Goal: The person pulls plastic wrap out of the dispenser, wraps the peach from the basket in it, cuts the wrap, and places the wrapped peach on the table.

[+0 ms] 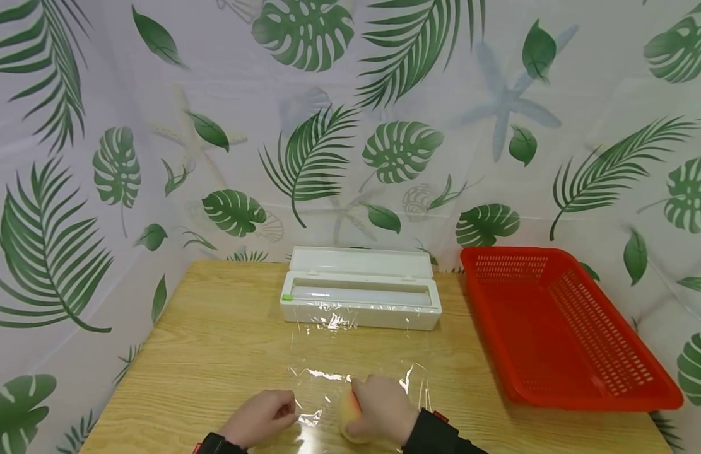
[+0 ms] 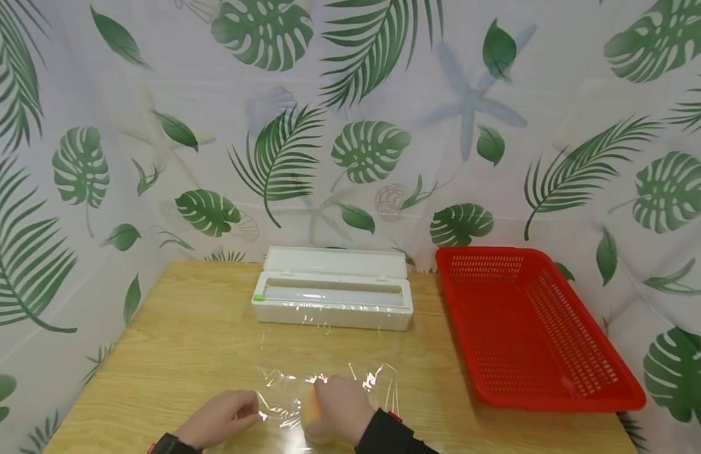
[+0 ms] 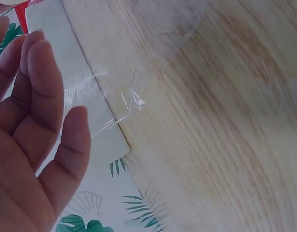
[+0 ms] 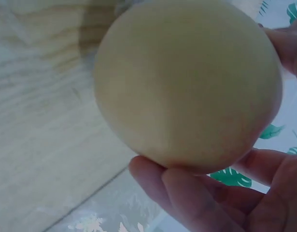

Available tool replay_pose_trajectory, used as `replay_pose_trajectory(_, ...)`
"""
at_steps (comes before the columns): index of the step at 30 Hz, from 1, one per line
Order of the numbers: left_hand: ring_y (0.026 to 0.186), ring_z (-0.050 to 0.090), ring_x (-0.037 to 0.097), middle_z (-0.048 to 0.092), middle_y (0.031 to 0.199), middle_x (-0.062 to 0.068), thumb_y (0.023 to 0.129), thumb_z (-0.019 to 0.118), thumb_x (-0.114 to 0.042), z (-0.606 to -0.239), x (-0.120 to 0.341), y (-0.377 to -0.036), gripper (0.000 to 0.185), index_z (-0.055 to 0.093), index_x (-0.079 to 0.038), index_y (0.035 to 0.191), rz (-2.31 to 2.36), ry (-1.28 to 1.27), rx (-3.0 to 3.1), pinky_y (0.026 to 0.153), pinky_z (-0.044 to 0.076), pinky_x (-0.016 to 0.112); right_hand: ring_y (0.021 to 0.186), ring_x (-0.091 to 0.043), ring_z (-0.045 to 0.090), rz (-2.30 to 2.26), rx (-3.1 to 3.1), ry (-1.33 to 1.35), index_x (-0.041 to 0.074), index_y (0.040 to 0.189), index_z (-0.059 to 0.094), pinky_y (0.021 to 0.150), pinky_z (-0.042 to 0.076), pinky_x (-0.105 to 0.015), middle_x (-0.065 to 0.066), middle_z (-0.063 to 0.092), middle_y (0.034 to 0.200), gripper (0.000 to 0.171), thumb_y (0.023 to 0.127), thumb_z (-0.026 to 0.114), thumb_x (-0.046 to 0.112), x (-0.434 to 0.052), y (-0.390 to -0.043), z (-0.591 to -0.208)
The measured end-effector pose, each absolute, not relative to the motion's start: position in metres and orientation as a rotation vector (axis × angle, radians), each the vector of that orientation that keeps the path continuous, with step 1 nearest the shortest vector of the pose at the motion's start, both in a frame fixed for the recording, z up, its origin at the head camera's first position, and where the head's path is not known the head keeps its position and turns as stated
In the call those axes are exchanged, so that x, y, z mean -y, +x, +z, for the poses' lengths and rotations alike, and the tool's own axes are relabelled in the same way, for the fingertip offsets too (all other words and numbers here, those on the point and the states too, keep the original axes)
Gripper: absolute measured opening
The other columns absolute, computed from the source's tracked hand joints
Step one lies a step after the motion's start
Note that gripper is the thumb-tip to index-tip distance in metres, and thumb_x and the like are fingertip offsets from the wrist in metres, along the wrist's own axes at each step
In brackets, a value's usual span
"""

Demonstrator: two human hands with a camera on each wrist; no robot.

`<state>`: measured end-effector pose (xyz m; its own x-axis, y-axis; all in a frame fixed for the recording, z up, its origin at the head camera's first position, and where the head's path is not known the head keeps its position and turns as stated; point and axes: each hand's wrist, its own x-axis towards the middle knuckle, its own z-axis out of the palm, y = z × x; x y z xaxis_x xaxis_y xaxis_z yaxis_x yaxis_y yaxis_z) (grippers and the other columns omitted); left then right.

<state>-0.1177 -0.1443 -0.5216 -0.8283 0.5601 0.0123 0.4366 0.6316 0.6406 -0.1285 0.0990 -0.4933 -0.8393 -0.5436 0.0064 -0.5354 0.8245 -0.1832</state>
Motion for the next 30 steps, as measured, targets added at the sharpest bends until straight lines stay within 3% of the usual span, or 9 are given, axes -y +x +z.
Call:
replay_pose_trajectory(13,0.055,0.038,-0.002,0.040,0.061,-0.017,0.082,0.061,-0.019,-0.527,0.143,-0.115,0.017,0.050,-0.019,0.068,0.964,0.841,-2.692,0.051,0.035,0.018,0.046,-0.012,0.041,-0.255,-2.983,-0.914,0.017,0.066,0.048,0.040,0.030,-0.027,0.007,0.041,0.054,0.040,0.055,0.070,0.048,-0.092,-0.126,-0.507)
replay_pose_trajectory(23,0.056,0.038,-0.002,0.040,0.061,-0.017,0.080,0.062,-0.017,-0.530,0.141,-0.114,0.017,0.050,-0.019,0.069,0.976,0.863,-2.703,0.052,0.035,0.018,0.049,-0.015,0.048,-0.217,-3.029,-0.918,0.016,0.071,0.051,0.040,0.032,-0.029,0.003,0.047,0.057,0.046,0.055,0.070,0.055,-0.094,-0.125,-0.511)
replay_pose_trajectory(27,0.057,0.040,-0.002,0.042,0.062,-0.017,0.081,0.062,-0.017,-0.531,0.138,-0.114,0.016,0.050,-0.018,0.069,0.976,0.875,-2.662,0.052,0.037,0.018,0.051,-0.015,0.049,-0.217,-3.024,-0.921,0.015,0.080,0.055,0.042,0.034,-0.029,0.001,0.050,0.062,0.055,0.054,0.070,0.060,-0.097,-0.124,-0.514)
replay_pose_trajectory(30,0.057,0.040,-0.002,0.043,0.063,-0.017,0.080,0.062,-0.018,-0.533,0.134,-0.113,0.016,0.050,-0.017,0.069,0.957,0.883,-2.633,0.053,0.037,0.018,0.058,-0.018,0.054,-0.263,-2.988,-0.901,0.011,0.101,0.057,0.046,0.038,-0.030,-0.003,0.056,0.075,0.072,0.053,0.069,0.063,-0.101,-0.123,-0.514)
